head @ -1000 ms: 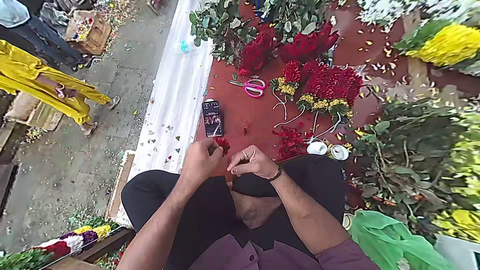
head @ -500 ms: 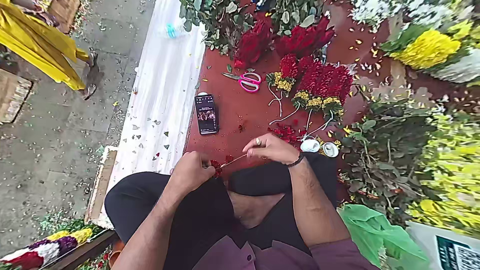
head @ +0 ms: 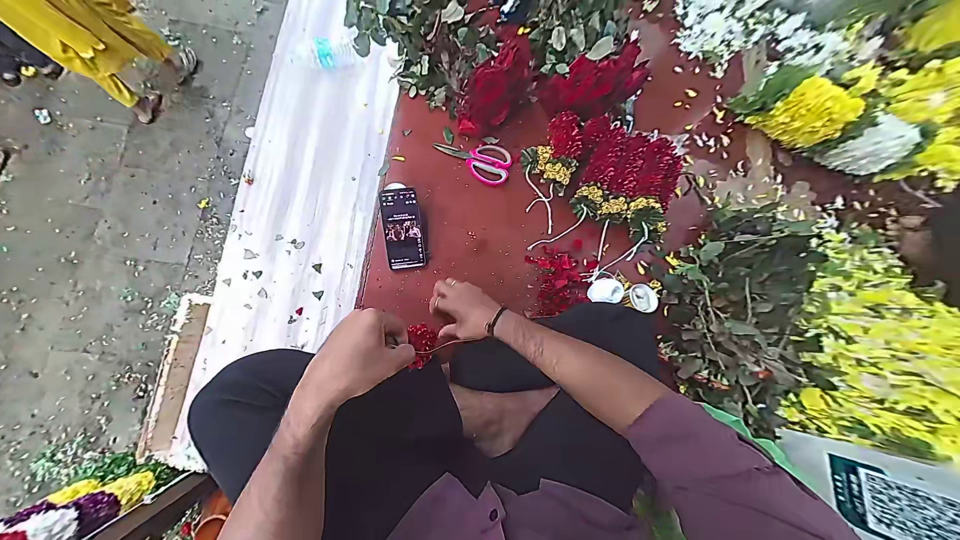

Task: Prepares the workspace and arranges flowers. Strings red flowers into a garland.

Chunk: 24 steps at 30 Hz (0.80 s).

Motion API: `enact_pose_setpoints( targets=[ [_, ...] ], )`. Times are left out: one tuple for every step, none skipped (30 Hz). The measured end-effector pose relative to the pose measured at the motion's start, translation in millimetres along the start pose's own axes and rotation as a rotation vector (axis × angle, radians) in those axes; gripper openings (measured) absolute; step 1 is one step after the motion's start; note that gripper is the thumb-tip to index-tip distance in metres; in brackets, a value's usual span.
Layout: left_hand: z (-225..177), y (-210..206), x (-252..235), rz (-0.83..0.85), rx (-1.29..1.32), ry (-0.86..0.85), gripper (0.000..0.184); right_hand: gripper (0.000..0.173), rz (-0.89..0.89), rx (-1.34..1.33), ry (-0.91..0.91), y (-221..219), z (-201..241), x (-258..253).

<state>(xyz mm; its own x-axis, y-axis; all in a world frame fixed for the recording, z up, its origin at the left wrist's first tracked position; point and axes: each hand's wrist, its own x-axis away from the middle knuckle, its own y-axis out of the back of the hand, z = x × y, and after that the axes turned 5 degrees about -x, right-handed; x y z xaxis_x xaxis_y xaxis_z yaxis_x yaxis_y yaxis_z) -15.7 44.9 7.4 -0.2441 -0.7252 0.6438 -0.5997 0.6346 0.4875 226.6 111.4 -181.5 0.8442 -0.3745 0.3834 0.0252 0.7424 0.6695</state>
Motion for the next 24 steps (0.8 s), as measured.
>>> enact_pose_setpoints(
  targets=[
    [-0.8, -0.6, -0.9, 0.004, -0.004, -0.003, 0.016, 0.036, 0.075, 0.04, 0.062, -3.4, 2.4, 4.5],
    [-1.4, -0.6, -1.5, 0.014, -0.009, -0.004, 0.016, 0.032, 0.139, 0.073, 0.089, -2.1, 2.8, 9.3],
    [-1.4, -1.1, -1.6, 0.019, -0.023, -0.006, 0.016, 0.028, 0.181, 0.099, 0.075, 2.2, 0.3, 15.6],
    [-0.8, -2.1, -1.1, 0.02, -0.042, -0.004, 0.016, 0.026, 0.206, 0.127, 0.027, 8.5, -6.6, 24.2],
    [0.1, -3.1, -0.2, 0.018, -0.065, -0.002, 0.016, 0.024, 0.194, 0.152, -0.031, 16.3, -18.8, 35.2],
    [1.4, -4.8, 0.5, 0.011, -0.102, -0.008, 0.017, 0.021, 0.165, 0.172, -0.099, 25.5, -35.6, 49.3],
    [1.3, -6.7, 0.6, 0.007, -0.138, -0.013, 0.017, 0.017, 0.148, 0.212, -0.19, 36.7, -53.7, 66.4],
    [-0.1, -8.4, 0.2, 0.005, -0.164, -0.018, 0.017, 0.017, 0.147, 0.254, -0.3, 50.3, -71.1, 84.1],
    [-2.0, -9.6, 0.1, 0.005, -0.181, -0.022, 0.017, 0.019, 0.147, 0.28, -0.426, 64.4, -85.3, 101.0],
    [-3.9, -10.4, 0.0, 0.006, -0.193, -0.025, 0.017, 0.021, 0.12, 0.288, -0.54, 76.3, -97.9, 116.5],
    [-5.5, -11.7, 0.4, 0.008, -0.2, -0.028, 0.017, 0.024, 0.056, 0.256, -0.619, 84.8, -107.8, 131.6],
    [-6.8, -13.1, 0.5, 0.015, -0.203, -0.025, 0.017, 0.024, -0.054, 0.202, -0.655, 90.3, -115.0, 145.6],
    [-8.2, -14.2, -0.1, 0.019, -0.205, -0.018, 0.017, 0.024, -0.173, 0.15, -0.68, 93.1, -118.7, 156.1],
    [-9.4, -14.8, -1.6, 0.021, -0.205, -0.007, 0.017, 0.021, -0.29, 0.089, -0.69, 93.9, -119.7, 163.3],
    [-10.4, -15.5, -3.0, 0.018, -0.203, 0.006, 0.017, 0.017, -0.397, 0.012, -0.692, 91.5, -119.1, 167.8],
    [-11.0, -16.5, -4.3, 0.015, -0.202, 0.021, 0.017, 0.014, -0.455, -0.085, -0.714, 90.8, -113.9, 169.6],
    [-11.3, -17.2, -5.5, 0.01, -0.194, 0.036, 0.017, 0.012, -0.487, -0.183, -0.736, 92.4, -106.2, 168.6],
    [-11.1, -17.4, -6.6, 0.003, -0.185, 0.052, 0.017, 0.011, -0.511, -0.267, -0.739, 93.6, -100.9, 166.6],
    [-10.5, -17.1, -7.0, 0.002, -0.177, 0.07, 0.017, 0.011, -0.53, -0.326, -0.723, 93.5, -98.2, 164.0],
    [-8.9, -17.2, -7.2, -0.005, -0.172, 0.082, 0.016, 0.011, -0.534, -0.361, -0.703, 92.1, -97.9, 161.2],
    [-7.0, -17.0, -7.5, -0.016, -0.169, 0.091, 0.016, 0.012, -0.522, -0.381, -0.688, 91.3, -98.5, 157.8],
    [-6.3, -15.7, -6.9, -0.026, -0.169, 0.099, 0.015, 0.013, -0.504, -0.393, -0.676, 90.9, -99.3, 154.6],
    [-7.0, -13.3, -5.9, -0.037, -0.172, 0.102, 0.014, 0.015, -0.485, -0.397, -0.669, 92.0, -99.5, 151.9],
    [-8.3, -11.0, -4.3, -0.048, -0.176, 0.096, 0.013, 0.018, -0.472, -0.401, -0.663, 93.2, -99.4, 150.1]
  ],
)
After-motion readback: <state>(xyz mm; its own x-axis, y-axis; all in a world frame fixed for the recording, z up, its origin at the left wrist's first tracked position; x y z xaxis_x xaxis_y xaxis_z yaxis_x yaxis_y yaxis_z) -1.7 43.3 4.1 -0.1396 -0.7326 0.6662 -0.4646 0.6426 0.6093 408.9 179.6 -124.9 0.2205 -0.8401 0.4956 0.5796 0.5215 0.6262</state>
